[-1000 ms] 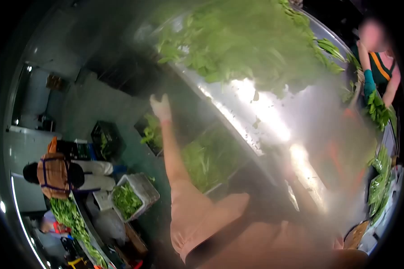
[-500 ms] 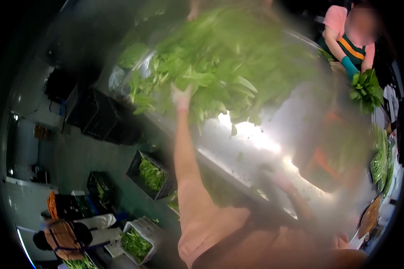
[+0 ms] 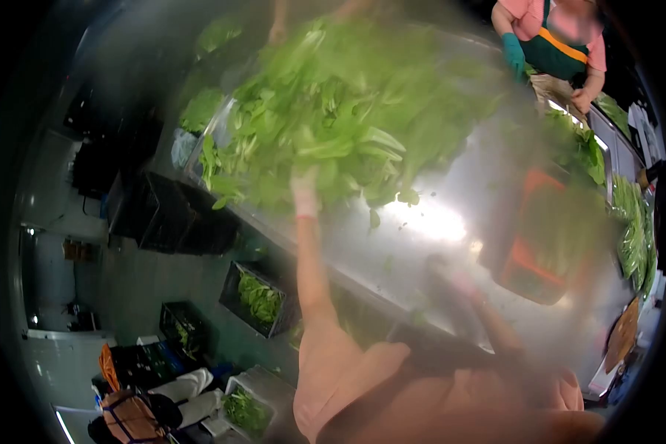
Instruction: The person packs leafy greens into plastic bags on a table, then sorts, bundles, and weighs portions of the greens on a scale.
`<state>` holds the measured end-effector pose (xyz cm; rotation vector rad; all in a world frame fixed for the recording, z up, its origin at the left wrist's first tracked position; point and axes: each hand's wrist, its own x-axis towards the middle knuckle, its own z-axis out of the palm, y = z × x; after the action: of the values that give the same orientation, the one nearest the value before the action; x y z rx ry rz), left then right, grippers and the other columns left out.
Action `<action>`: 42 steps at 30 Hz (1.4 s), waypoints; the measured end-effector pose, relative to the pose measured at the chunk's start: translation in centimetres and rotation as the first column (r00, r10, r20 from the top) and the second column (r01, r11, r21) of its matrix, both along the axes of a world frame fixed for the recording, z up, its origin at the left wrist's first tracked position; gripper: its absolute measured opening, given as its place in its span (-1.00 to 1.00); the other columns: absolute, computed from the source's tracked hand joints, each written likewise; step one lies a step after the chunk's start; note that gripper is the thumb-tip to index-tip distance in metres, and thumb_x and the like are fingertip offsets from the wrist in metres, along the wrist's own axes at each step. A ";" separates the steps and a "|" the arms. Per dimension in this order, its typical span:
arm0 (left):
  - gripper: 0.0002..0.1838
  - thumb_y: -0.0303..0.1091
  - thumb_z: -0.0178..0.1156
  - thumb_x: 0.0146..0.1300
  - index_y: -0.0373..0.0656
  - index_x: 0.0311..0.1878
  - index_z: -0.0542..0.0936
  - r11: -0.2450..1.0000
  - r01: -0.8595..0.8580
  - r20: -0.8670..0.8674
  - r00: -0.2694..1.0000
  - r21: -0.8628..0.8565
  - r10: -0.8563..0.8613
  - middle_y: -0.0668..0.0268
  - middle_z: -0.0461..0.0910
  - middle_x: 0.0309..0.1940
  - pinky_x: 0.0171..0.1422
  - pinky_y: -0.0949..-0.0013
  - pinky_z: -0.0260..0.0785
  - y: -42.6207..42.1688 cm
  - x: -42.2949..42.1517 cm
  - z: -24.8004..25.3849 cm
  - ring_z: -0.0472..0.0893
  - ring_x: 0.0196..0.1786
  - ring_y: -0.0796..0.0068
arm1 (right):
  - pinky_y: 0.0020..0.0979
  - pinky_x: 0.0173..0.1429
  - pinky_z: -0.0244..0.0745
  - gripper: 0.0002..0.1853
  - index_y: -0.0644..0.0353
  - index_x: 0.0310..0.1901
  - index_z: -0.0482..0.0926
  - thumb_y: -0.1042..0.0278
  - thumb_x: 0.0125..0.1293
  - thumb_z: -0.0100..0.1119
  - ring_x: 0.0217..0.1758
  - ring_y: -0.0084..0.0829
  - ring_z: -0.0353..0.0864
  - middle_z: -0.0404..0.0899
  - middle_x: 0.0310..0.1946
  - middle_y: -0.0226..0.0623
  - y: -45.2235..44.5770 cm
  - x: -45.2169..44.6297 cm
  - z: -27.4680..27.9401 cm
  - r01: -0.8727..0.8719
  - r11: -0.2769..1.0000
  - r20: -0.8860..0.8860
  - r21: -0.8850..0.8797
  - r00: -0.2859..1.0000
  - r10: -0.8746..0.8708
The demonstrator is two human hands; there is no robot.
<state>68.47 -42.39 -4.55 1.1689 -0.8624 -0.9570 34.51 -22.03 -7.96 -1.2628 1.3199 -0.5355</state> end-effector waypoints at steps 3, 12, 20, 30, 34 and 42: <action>-0.41 -0.26 0.33 0.03 -0.32 0.11 0.40 0.932 0.211 0.312 0.901 0.294 -0.302 0.16 0.56 -0.13 -0.09 0.35 0.44 3.0 -2.4 -1.0 0.58 -0.15 0.39 | -0.50 -0.01 0.42 -0.61 0.33 0.01 0.50 0.25 0.23 0.03 -0.15 -0.47 0.56 0.60 -0.20 -0.17 -1.9 0.2 0.6 0.079 0.982 -0.094 -0.171 0.991 -0.096; -0.19 0.18 0.22 0.05 -0.40 0.12 0.37 0.808 -0.589 0.817 0.481 0.032 0.318 -0.09 0.41 0.07 0.23 0.20 0.20 0.2 8.7 0.3 0.41 0.13 0.04 | -0.27 0.17 0.34 -0.43 0.29 0.20 0.26 0.07 0.30 0.06 0.08 -0.32 0.44 0.42 0.06 -0.15 -14.2 -2.3 -9.3 0.426 0.831 0.717 0.357 0.446 -0.536; -0.12 0.28 0.03 0.16 -0.36 0.27 0.23 0.835 -0.550 0.583 0.685 0.022 0.436 0.01 0.27 0.26 0.32 0.26 0.11 -9.1 18.6 -4.3 0.30 0.27 0.14 | -0.27 0.22 0.29 -0.52 0.22 0.16 0.34 0.08 0.33 0.03 0.09 -0.33 0.43 0.45 0.06 -0.24 -19.3 2.9 -0.3 0.411 0.895 0.485 -0.173 0.826 -0.286; -0.07 0.41 -0.04 0.05 0.01 0.38 0.10 0.965 -0.127 -0.134 0.978 0.228 0.160 0.08 0.02 0.37 0.35 -0.16 -0.13 -7.8 16.0 3.6 0.13 0.33 0.03 | -0.47 0.00 0.42 -0.57 0.41 -0.04 0.50 0.15 0.27 0.13 -0.14 -0.51 0.55 0.58 -0.15 -0.25 -22.4 3.7 -1.2 0.411 0.824 0.481 0.390 0.672 -0.563; -0.29 0.30 0.05 0.09 0.04 0.21 0.39 0.956 -0.073 -0.007 0.997 0.285 0.078 0.26 0.36 0.20 0.22 -0.16 0.05 -12.2 22.4 -3.6 0.33 0.19 0.17 | -0.46 0.01 0.41 -0.60 0.38 -0.02 0.49 0.19 0.26 0.15 -0.12 -0.50 0.54 0.57 -0.13 -0.28 -22.5 4.1 -0.7 0.474 0.779 0.527 0.412 0.573 -0.627; -0.22 0.29 -0.03 0.17 0.01 0.35 0.19 0.813 -0.167 0.507 0.844 0.558 -0.175 0.25 0.28 0.23 0.22 0.10 0.16 -13.1 24.2 -4.9 0.32 0.19 0.26 | -0.34 0.13 0.40 -0.61 0.33 0.04 0.41 0.27 0.26 0.15 -0.01 -0.37 0.48 0.49 -0.02 -0.20 -21.8 5.8 -0.6 0.394 0.872 0.781 0.292 0.428 -0.455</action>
<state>92.62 -55.46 -9.43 2.0505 -1.0423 -0.9356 40.31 -43.85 -8.57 -0.4148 0.7663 -1.2754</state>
